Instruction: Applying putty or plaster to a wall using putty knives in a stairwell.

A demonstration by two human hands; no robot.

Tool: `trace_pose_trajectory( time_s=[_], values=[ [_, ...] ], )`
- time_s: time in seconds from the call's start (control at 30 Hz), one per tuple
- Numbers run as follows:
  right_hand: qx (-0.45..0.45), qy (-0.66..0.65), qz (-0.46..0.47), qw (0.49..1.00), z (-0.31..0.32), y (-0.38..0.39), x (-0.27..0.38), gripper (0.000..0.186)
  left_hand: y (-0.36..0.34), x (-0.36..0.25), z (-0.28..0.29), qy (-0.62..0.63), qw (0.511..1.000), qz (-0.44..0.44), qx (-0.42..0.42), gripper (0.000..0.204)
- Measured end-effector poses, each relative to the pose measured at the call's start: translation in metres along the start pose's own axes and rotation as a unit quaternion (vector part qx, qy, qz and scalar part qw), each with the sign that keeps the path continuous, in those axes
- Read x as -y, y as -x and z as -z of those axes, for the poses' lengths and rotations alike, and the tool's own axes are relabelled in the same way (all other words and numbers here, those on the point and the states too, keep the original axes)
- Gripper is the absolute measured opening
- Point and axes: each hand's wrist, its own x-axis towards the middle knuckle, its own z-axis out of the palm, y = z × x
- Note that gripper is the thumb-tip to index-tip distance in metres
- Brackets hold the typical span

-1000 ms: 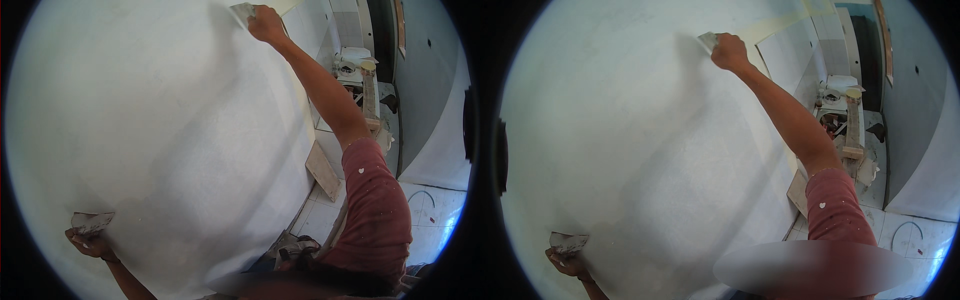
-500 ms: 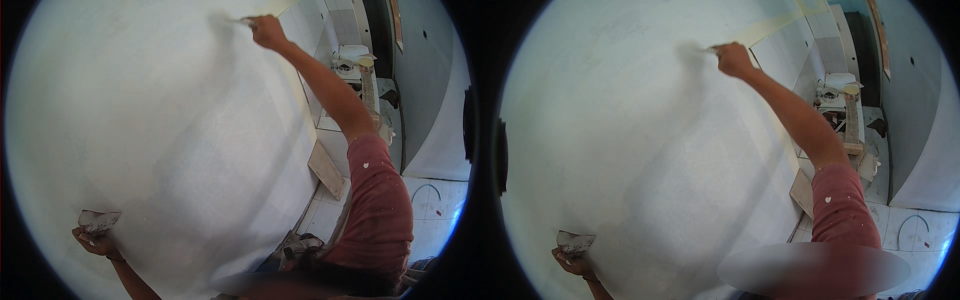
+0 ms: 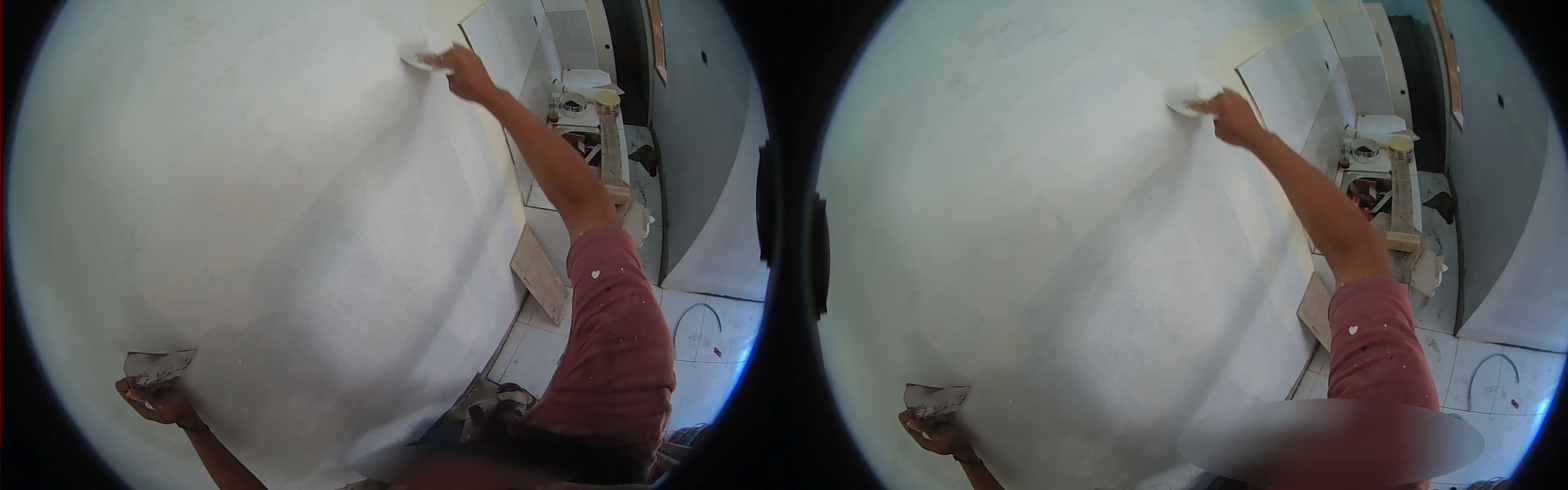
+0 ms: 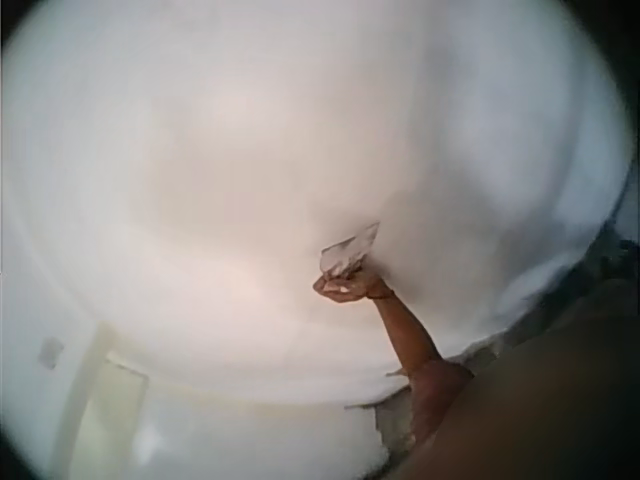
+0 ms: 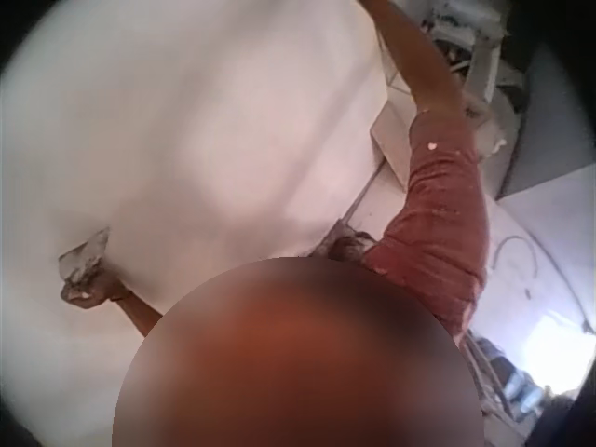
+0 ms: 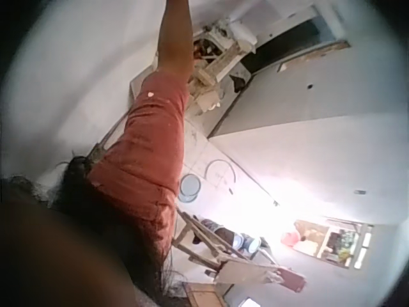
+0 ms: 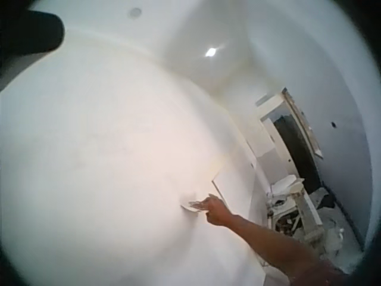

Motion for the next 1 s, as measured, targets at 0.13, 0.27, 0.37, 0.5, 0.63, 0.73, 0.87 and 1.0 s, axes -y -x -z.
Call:
trace_pose_trajectory(
  time_s=[0.13,0.27,0.37,0.5,0.63,0.73,0.87,1.0],
  values=[
    [-0.012,-0.096,-0.069,0.993,-0.025,0.11,0.02,0.068,0.002,0.002,-0.004,0.009,1.0,0.005,0.016,0.042],
    [-0.04,-0.14,-0.116,0.983,-0.036,0.147,0.061,0.056,-0.003,0.006,0.004,-0.014,0.999,0.006,0.048,0.043],
    [-0.069,-0.11,-0.281,0.951,-0.034,0.153,0.049,0.018,-0.004,-0.017,-0.001,-0.021,0.997,-0.013,0.071,0.042],
    [-0.006,-0.31,-0.65,0.694,-0.04,0.118,0.041,0.029,0.02,-0.049,0.031,-0.021,0.992,0.053,0.109,0.037],
    [-0.049,-0.401,-0.57,0.715,-0.015,0.017,0.042,0.032,0.073,-0.079,0.107,-0.057,0.98,0.124,0.143,0.031],
    [-0.063,-0.372,-0.502,0.778,0.029,-0.097,0.052,0.033,0.124,-0.077,0.174,-0.063,0.964,0.226,0.125,0.035],
    [-0.076,-0.366,-0.366,0.852,0.083,-0.204,0.12,0.03,0.159,-0.088,0.197,-0.102,0.937,0.329,0.055,0.036],
    [0.005,-0.248,-0.275,0.929,0.125,-0.216,0.201,0.03,0.186,-0.083,0.188,-0.008,0.91,0.411,-0.051,0.035]
  ],
)
